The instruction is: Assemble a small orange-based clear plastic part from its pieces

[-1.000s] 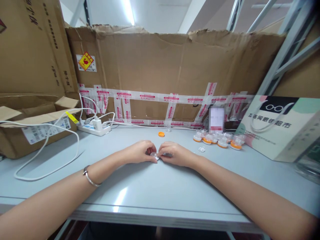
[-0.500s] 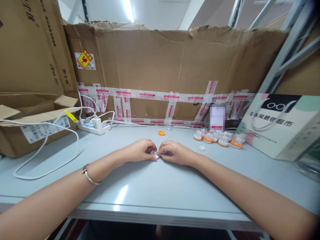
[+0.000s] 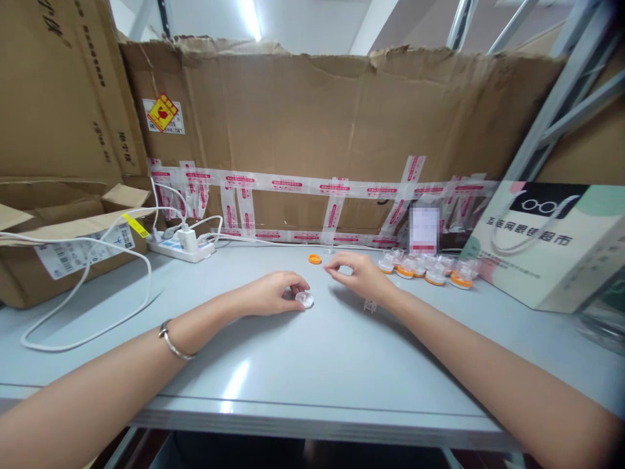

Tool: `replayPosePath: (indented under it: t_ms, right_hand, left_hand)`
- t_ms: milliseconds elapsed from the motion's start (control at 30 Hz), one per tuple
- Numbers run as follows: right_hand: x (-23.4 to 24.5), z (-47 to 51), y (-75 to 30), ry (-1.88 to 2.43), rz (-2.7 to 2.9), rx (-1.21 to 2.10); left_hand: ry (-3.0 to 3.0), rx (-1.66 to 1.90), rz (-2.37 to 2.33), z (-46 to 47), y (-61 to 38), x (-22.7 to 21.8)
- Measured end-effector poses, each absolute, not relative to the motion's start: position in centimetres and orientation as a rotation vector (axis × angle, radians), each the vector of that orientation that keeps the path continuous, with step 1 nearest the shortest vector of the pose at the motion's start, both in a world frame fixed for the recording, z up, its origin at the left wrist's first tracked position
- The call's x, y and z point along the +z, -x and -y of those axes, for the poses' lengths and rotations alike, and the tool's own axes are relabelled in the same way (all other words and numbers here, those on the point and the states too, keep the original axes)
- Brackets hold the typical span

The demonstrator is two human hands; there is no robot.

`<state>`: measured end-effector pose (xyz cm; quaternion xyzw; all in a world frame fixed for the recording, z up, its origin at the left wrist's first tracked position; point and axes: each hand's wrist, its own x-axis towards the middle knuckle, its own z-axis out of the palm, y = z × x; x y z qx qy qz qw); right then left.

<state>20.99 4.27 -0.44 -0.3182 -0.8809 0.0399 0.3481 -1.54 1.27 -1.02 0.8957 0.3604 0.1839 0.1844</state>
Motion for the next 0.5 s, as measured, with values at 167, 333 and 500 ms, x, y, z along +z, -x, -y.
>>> replayPosePath:
  t_ms: [167, 333, 500]
  right_hand:
    - [1.3, -5.2, -23.2, 1.131, 2.043, -0.020]
    - [1.7, -5.5, -23.8, 1.207, 2.038, -0.039]
    - [1.8, -5.1, -23.3, 1.132, 2.051, -0.002]
  left_hand:
    - [-2.503, 0.511, -1.001, -1.0, 1.6, -0.9]
    - [-2.446, 0.522, -1.002, -1.1, 1.8, -0.6]
    - [-2.360, 0.700, -1.118, -2.0, 1.8, -0.9]
